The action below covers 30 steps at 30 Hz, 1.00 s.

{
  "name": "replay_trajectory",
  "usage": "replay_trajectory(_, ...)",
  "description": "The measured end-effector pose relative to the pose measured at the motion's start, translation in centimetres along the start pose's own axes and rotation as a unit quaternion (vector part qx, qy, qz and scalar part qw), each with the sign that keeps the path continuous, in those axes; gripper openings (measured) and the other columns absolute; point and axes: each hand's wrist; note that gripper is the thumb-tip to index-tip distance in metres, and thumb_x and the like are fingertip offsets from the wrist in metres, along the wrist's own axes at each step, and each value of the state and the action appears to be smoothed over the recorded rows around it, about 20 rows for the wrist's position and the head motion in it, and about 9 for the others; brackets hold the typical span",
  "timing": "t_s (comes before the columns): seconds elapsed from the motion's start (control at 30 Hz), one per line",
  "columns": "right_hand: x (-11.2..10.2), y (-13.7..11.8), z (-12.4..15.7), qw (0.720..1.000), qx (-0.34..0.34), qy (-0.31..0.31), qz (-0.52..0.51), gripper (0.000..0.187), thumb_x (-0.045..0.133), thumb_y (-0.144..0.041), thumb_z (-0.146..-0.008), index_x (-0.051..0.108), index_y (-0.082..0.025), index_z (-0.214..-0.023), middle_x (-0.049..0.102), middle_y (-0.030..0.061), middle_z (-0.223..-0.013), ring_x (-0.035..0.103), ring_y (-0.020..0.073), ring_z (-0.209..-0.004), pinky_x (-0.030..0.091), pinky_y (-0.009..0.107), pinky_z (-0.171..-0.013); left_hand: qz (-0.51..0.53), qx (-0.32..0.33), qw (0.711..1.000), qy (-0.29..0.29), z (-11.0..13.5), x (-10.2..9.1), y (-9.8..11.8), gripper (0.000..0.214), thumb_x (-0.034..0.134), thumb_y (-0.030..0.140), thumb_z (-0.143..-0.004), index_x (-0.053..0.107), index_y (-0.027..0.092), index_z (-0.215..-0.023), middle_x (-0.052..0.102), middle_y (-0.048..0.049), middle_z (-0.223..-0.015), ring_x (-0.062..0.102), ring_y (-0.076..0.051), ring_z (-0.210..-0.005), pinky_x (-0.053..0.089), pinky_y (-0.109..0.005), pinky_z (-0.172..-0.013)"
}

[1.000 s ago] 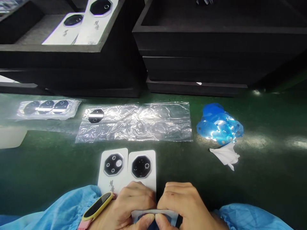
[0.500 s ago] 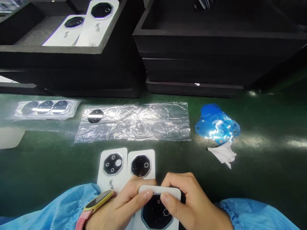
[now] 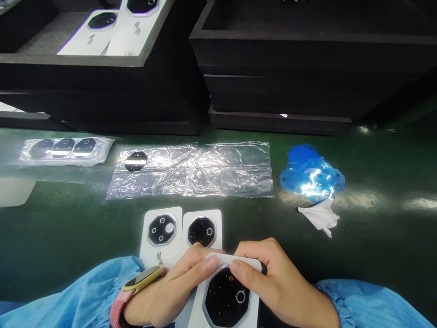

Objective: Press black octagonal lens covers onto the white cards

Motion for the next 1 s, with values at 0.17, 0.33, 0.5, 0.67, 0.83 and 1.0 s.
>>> replay_trajectory(0.17, -0.03, -0.28, -0.12, 1.0, -0.001, 0.002, -0.016, 0.056, 0.043, -0.066, -0.089, 0.041, -0.019, -0.057, 0.04, -0.0038, -0.055, 0.039, 0.0106, -0.053, 0.034, 0.022, -0.052, 0.006, -0.01, 1.0, -0.012, 0.01, -0.07, -0.31, 0.048, 0.033, 0.058, -0.091, 0.041, 0.018, -0.066, 0.039, 0.0021, -0.061, 0.033, -0.011, -0.058, 0.03, -0.024, -0.056)
replay_trajectory(0.33, -0.06, -0.05, -0.07, 0.999, 0.002, -0.006, -0.036, 0.054, 0.044, -0.064, -0.09, 0.04, -0.019, -0.06, 0.04, -0.0044, -0.057, 0.039, 0.0101, -0.054, 0.032, 0.022, -0.053, 0.002, -0.011, 1.0, -0.009, 0.06, 0.01, -0.15, 0.058, 0.033, 0.071, -0.087, 0.044, 0.017, -0.068, 0.038, 0.0022, -0.06, 0.032, -0.012, -0.057, 0.028, -0.026, -0.054)
replay_trajectory(0.5, -0.09, 0.33, 0.09, 0.999, -0.009, -0.003, -0.039, 0.051, 0.047, -0.06, -0.091, 0.041, -0.019, -0.061, 0.039, -0.0052, -0.057, 0.037, 0.0093, -0.054, 0.031, 0.021, -0.053, 0.006, -0.013, 1.0, -0.009, 0.08, 0.03, -0.15, 0.061, 0.033, 0.074, -0.085, 0.045, 0.017, -0.068, 0.039, 0.002, -0.061, 0.033, -0.012, -0.058, 0.028, -0.026, -0.054)
replay_trajectory(0.67, -0.04, 0.09, 0.0, 0.999, -0.002, -0.006, -0.037, 0.052, 0.046, -0.061, -0.09, 0.044, -0.019, -0.061, 0.042, -0.0042, -0.057, 0.039, 0.0099, -0.054, 0.033, 0.021, -0.052, -0.024, -0.014, 1.0, 0.005, 0.1, 0.05, -0.14, 0.062, 0.029, 0.077, -0.084, 0.039, 0.018, -0.063, 0.032, 0.0034, -0.058, 0.029, -0.012, -0.056, 0.026, -0.026, -0.052)
replay_trajectory(0.83, -0.14, -0.19, -0.06, 0.999, -0.011, -0.012, -0.029, 0.051, 0.048, -0.059, -0.09, 0.043, -0.019, -0.059, 0.041, -0.0046, -0.054, 0.04, 0.0094, -0.052, 0.034, 0.021, -0.051, -0.047, 0.006, 0.999, -0.005, 0.08, 0.03, 0.14, 0.061, 0.027, 0.076, -0.085, 0.032, 0.019, -0.061, 0.028, 0.0043, -0.056, 0.026, -0.011, -0.053, 0.023, -0.027, -0.049)
replay_trajectory(1.0, -0.48, -0.32, 0.22, 1.0, -0.014, 0.005, -0.011, 0.054, 0.043, -0.065, -0.089, 0.044, -0.019, -0.06, 0.04, -0.004, -0.053, 0.039, 0.0104, -0.05, 0.032, 0.023, -0.049, -0.104, 0.043, 0.994, 0.007, 0.45, -0.03, 0.52, 0.06, 0.021, 0.072, -0.088, 0.031, 0.019, -0.062, 0.031, 0.0034, -0.055, 0.029, -0.011, -0.051, 0.028, -0.026, -0.048)
Point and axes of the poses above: each hand's wrist, its own z-axis away from the middle knuckle, its own x-axis out of the palm, y = z × x
